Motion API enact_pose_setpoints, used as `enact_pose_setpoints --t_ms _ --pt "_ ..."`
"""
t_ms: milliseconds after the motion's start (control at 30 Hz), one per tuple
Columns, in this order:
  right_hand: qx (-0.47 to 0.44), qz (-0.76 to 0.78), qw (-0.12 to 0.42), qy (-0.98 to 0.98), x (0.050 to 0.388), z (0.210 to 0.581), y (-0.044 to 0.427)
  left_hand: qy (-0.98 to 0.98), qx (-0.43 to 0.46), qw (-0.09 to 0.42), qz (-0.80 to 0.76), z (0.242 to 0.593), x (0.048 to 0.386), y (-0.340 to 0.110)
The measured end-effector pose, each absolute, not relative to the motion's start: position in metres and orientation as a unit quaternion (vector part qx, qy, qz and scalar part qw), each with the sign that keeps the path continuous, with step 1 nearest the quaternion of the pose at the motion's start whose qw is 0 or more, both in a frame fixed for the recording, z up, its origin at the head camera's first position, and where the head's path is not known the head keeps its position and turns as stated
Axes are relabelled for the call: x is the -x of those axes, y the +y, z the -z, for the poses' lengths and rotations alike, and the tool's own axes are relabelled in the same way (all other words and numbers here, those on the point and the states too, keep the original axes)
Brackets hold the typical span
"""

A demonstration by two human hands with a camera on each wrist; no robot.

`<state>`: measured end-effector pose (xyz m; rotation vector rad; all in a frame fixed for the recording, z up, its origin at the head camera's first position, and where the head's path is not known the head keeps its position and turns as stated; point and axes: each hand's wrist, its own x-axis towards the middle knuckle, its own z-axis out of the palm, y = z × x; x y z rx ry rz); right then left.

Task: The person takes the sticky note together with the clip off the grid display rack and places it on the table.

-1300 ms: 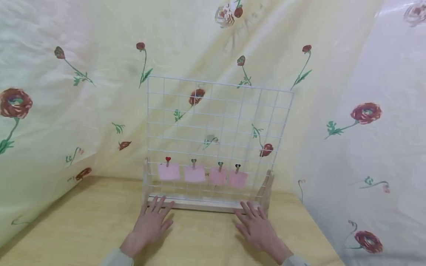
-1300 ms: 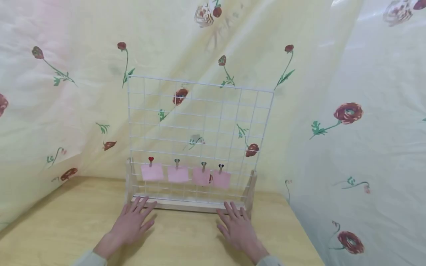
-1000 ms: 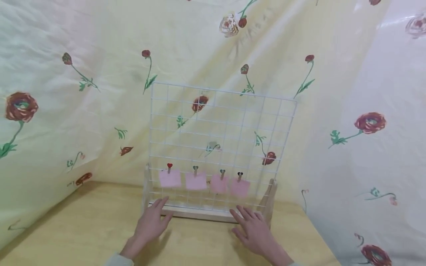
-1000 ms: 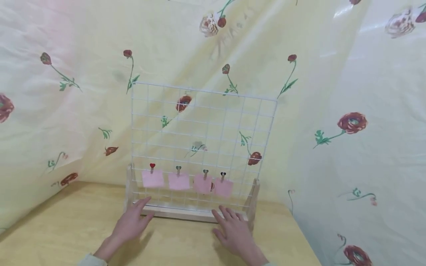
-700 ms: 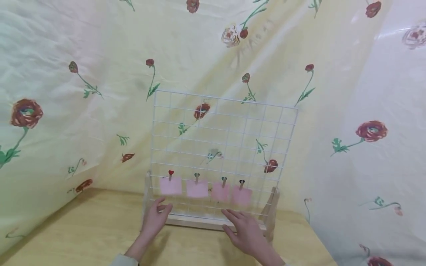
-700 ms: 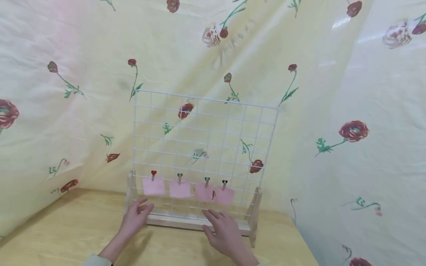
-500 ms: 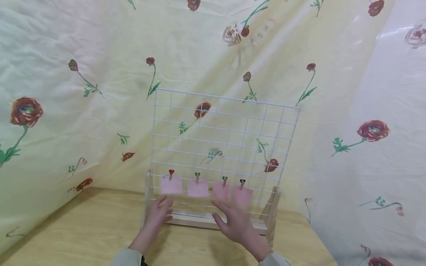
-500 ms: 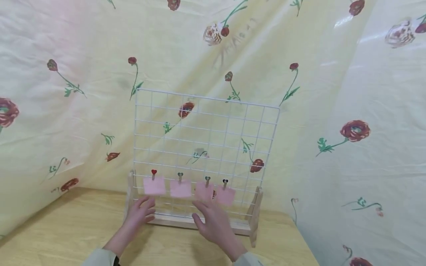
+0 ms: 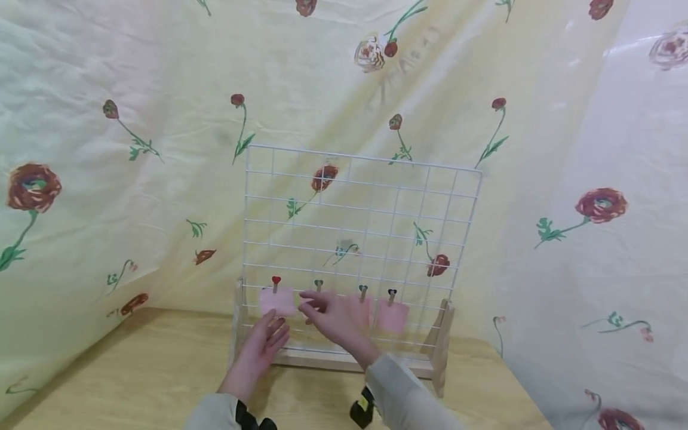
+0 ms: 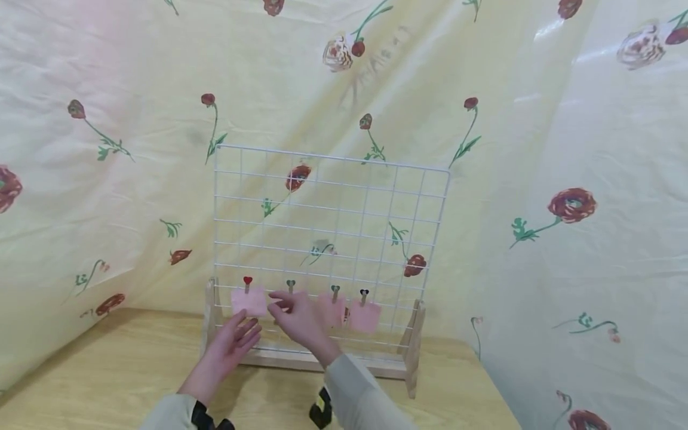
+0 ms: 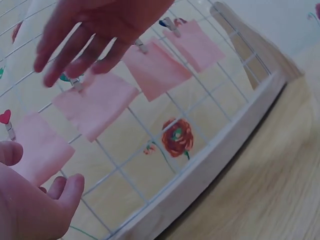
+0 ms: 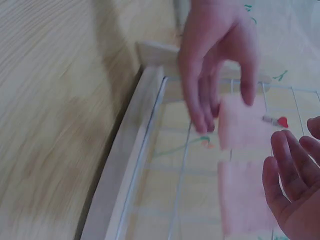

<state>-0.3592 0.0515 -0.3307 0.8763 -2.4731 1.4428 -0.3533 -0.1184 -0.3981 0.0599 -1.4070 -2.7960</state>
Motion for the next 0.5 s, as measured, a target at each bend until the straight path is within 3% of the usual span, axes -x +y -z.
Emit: enact_pose_setpoints --t_ms 167,500 --pt "-0.249 -0.509 0.027 -0.823 0.367 0.317 0.021 -0.365 -0.026 -0.007 0.930 0.399 0.355 -0.117" --pt "-0.238 -0.506 0.023 -0.829 0.385 0.302 -0.021 -0.293 -0.023 -0.025 0.956 0.399 0.358 -0.116"
